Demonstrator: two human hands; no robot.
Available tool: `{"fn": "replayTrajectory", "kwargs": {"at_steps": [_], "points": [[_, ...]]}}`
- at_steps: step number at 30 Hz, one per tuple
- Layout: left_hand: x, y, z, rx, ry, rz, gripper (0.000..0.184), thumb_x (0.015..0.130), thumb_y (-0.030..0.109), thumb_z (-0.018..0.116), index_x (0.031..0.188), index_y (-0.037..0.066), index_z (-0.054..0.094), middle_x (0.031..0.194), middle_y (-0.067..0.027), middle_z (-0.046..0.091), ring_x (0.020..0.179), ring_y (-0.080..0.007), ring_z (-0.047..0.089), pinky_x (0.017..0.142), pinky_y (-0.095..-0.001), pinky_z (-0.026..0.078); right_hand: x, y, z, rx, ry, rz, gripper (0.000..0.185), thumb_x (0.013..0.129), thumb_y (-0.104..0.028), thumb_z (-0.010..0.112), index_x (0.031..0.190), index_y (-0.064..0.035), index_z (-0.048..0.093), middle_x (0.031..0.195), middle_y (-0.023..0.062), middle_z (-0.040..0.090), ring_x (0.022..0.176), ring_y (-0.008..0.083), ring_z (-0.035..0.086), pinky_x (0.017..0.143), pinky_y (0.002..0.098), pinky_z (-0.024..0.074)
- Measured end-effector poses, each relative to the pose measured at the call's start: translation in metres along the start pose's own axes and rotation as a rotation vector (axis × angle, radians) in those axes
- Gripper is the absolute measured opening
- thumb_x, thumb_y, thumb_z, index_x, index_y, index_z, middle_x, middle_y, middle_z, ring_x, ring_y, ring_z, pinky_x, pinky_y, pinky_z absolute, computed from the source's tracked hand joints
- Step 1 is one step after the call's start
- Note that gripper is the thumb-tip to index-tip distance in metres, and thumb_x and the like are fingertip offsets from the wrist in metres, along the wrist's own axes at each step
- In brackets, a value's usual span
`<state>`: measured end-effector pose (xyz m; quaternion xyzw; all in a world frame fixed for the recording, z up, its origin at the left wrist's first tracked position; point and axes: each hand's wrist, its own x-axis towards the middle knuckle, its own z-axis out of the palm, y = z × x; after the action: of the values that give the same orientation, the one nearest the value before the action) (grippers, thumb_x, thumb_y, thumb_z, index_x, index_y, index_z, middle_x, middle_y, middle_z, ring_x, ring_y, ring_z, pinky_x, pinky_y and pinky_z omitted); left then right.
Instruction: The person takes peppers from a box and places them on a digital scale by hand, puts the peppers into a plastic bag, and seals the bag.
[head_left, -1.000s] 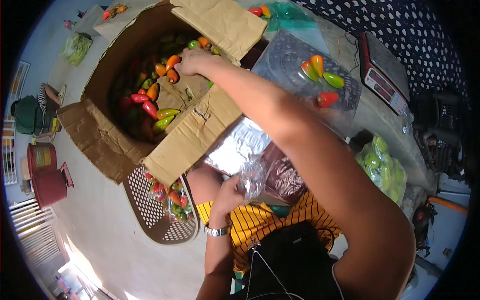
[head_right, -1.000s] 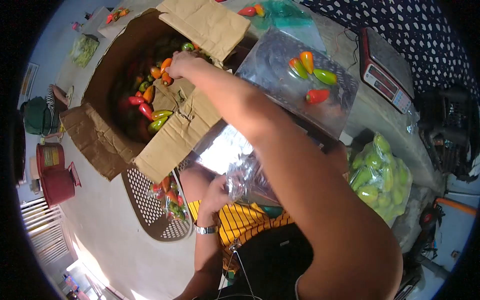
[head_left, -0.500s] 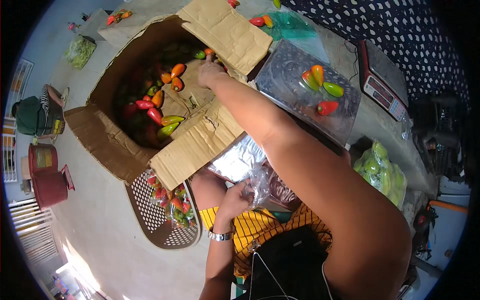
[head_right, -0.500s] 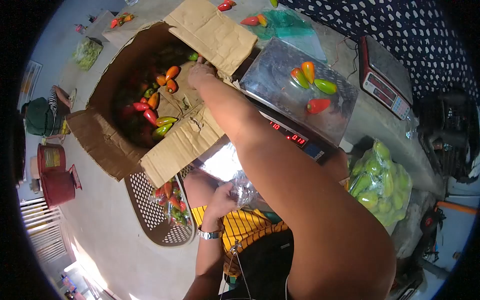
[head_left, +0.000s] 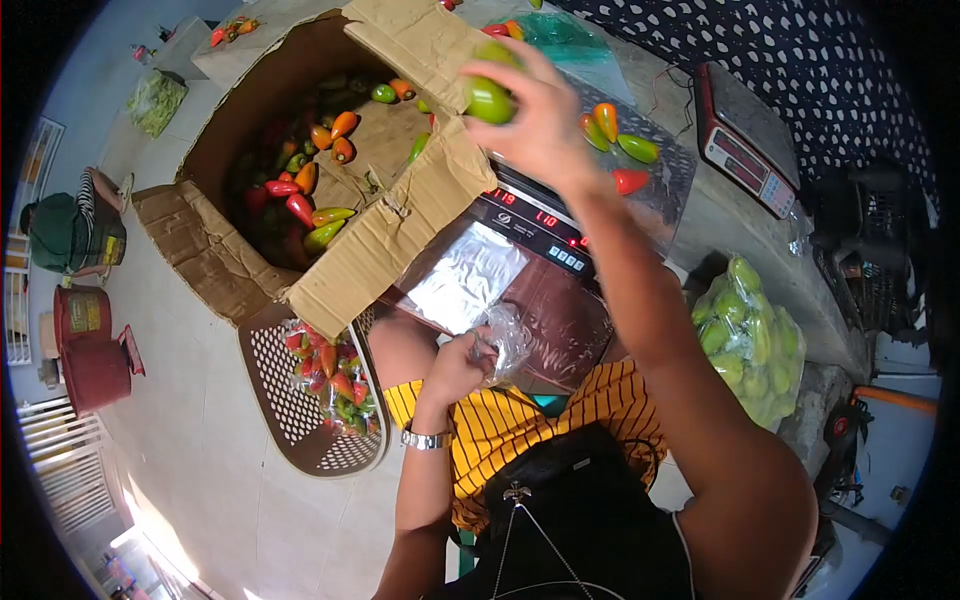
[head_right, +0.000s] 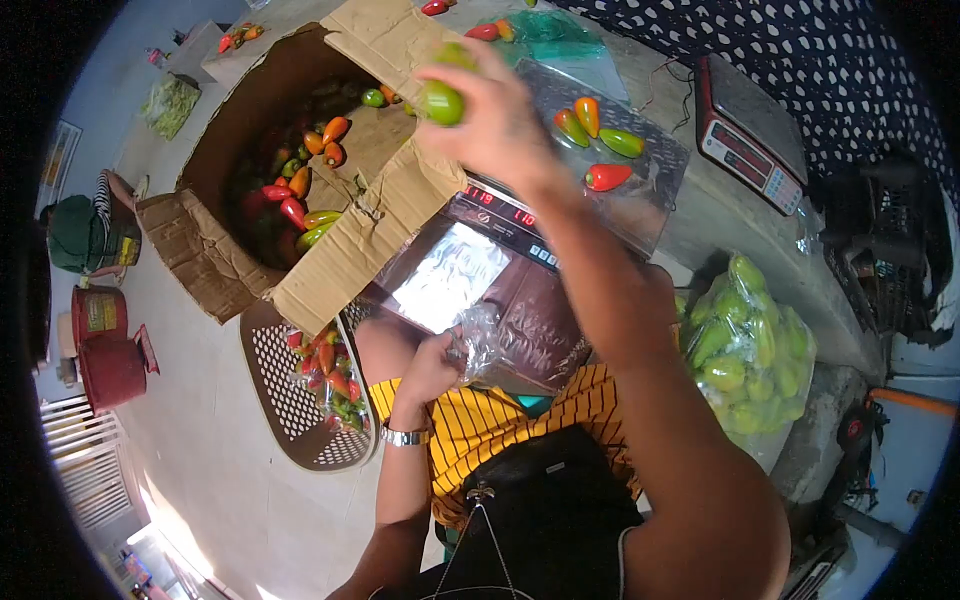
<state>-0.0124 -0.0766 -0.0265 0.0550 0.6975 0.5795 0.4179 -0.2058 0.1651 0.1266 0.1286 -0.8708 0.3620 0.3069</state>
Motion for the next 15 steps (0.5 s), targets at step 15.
{"fn": "replayTrajectory", "kwargs": {"at_steps": [15], "points": [[-0.006, 0.002, 0.009, 0.100, 0.088, 0.043, 0.054, 0.081, -0.012, 0.060, 0.134, 0.002, 0.062, 0.092, -0.0036, 0.066, 0.060, -0.0101, 0.060, 0.050, -0.0262, 0.047, -0.092, 0.085, -0.087, -0.284, -0.506, 0.063, 0.055, 0.074, -0.026, 0.082, 0.127, -0.0174, 0.069, 0.153, 0.0132, 0.050, 0.140, 0.0399, 0.047, 0.118, 0.0479, 0.0379]]}}
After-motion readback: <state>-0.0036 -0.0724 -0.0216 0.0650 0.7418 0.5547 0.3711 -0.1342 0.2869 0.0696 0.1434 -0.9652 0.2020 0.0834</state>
